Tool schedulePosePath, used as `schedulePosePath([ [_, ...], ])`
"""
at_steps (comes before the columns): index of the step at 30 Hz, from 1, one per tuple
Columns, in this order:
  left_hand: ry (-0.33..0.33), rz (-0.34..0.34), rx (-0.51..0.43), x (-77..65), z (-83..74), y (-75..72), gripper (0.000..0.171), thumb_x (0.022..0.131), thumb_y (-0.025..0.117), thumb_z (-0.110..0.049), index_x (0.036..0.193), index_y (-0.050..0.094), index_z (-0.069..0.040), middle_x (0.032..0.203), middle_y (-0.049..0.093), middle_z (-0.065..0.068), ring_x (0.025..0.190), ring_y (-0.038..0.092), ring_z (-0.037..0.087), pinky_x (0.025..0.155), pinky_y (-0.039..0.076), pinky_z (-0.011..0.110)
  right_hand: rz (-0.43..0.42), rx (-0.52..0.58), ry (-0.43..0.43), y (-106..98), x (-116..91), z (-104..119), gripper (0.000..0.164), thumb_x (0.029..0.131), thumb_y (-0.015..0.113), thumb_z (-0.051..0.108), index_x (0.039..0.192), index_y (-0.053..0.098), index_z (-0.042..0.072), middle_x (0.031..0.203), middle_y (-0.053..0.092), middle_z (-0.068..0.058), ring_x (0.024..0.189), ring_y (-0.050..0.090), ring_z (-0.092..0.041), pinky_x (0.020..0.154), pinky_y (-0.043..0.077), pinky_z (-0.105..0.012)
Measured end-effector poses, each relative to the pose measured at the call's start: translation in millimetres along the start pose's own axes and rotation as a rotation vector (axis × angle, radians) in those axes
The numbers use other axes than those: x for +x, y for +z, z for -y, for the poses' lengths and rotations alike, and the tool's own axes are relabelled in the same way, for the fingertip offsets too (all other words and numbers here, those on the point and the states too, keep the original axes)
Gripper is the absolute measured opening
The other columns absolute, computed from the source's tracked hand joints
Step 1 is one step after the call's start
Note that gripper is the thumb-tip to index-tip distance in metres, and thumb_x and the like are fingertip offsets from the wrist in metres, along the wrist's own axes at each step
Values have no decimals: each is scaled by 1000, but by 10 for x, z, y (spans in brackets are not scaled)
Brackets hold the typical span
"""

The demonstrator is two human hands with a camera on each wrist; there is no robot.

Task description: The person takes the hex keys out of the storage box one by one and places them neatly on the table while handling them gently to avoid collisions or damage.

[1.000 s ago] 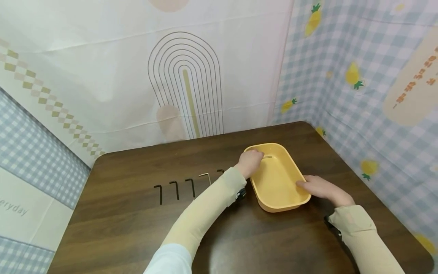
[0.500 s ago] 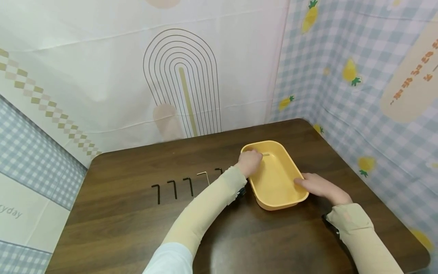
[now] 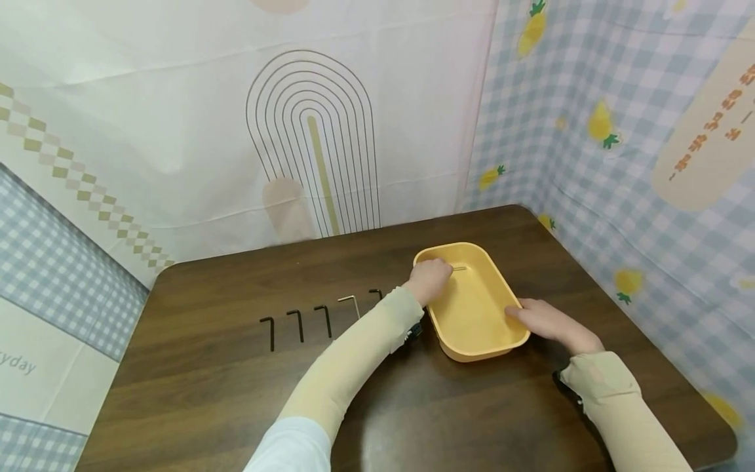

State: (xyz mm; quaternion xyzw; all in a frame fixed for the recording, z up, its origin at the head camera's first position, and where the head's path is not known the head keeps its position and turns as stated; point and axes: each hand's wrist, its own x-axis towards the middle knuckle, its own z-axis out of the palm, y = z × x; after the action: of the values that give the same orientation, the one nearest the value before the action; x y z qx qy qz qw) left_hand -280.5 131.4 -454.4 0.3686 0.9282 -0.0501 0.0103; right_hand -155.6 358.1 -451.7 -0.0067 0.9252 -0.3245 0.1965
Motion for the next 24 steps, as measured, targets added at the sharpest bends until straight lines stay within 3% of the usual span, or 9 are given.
schedulePosePath([
  [6, 28, -20, -37, 6, 5, 0, 21, 105, 51, -11, 108, 72, -16, 102, 69, 2, 87, 66, 16, 69, 56, 34, -6, 4, 12, 12, 8, -5, 55, 105, 41, 34, 137, 50, -10, 94, 68, -5, 91, 62, -18, 90, 45, -46],
  [14, 73, -12, -102, 9, 12, 9, 26, 107, 49, -13, 86, 66, -14, 82, 62, 0, 69, 53, 13, 60, 47, 28, -11, 12, 8, 26, 17, -35, 56, 106, 41, 34, 137, 51, -10, 98, 68, -6, 95, 62, -20, 90, 45, -46],
  [21, 23, -28, -44, -14, -14, 11, 23, 107, 49, -14, 109, 72, -15, 100, 64, 2, 80, 64, 14, 65, 55, 30, -25, 14, 5, 29, 13, -32, 55, 105, 41, 34, 136, 52, -10, 97, 69, -6, 94, 62, -19, 88, 46, -44],
  [24, 3, -30, -11, -24, -26, 10, 23, 106, 49, -13, 111, 72, -15, 103, 65, 4, 83, 65, 16, 66, 56, 32, -29, 15, 8, 35, 10, -29, 55, 105, 41, 34, 136, 52, -10, 96, 68, -5, 93, 62, -19, 89, 46, -44],
])
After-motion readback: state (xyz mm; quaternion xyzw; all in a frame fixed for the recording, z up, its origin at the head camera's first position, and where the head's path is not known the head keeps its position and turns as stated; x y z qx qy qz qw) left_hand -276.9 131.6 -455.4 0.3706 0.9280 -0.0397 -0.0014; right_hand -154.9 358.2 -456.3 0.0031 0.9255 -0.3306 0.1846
